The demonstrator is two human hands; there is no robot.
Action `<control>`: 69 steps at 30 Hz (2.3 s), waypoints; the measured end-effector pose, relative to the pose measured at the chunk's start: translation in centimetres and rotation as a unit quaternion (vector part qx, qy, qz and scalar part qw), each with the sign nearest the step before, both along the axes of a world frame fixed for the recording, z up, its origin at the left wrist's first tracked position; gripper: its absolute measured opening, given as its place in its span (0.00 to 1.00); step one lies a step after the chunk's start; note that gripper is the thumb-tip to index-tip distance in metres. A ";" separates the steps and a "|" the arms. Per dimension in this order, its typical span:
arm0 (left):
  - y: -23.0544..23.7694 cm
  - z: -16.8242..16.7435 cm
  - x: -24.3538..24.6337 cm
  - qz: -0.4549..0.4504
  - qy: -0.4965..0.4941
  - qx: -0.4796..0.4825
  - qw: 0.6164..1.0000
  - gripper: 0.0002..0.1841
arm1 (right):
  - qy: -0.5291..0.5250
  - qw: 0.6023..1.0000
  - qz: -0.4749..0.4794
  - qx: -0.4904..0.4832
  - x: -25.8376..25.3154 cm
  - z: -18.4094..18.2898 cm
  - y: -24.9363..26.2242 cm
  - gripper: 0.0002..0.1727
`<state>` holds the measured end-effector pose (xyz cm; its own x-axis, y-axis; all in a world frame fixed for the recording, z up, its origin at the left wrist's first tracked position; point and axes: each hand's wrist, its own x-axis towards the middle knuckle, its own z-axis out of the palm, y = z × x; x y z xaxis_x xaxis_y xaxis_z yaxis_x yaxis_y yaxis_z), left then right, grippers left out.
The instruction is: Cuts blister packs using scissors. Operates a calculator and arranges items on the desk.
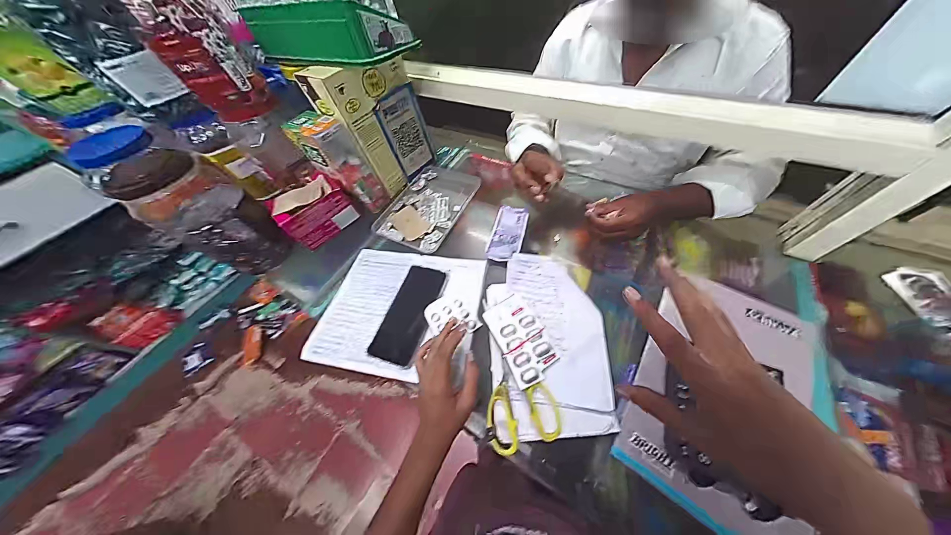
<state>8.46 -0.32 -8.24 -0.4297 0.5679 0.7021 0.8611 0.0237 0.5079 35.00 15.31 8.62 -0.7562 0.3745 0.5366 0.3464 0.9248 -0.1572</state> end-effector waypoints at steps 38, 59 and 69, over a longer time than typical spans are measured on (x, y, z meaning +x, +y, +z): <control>-0.1 0.1 0.1 0.025 0.011 0.007 1.000 0.19 | -0.115 0.992 0.022 0.037 0.3 -1.7 -0.4 0.28; 0.0 -1.1 -0.5 -0.010 0.010 0.026 1.000 0.19 | -0.135 0.990 -0.014 0.024 0.8 -0.8 0.1 0.14; -0.4 -1.3 -1.1 -0.056 -0.008 -0.011 0.998 0.21 | 0.273 0.948 0.078 -0.144 1.7 3.6 -3.0 0.18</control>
<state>7.36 -0.68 -9.56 -0.3744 0.6283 0.6819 0.8507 -0.0599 0.5223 36.66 12.26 12.21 -0.4535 0.4713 0.7565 0.0022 0.8494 -0.5278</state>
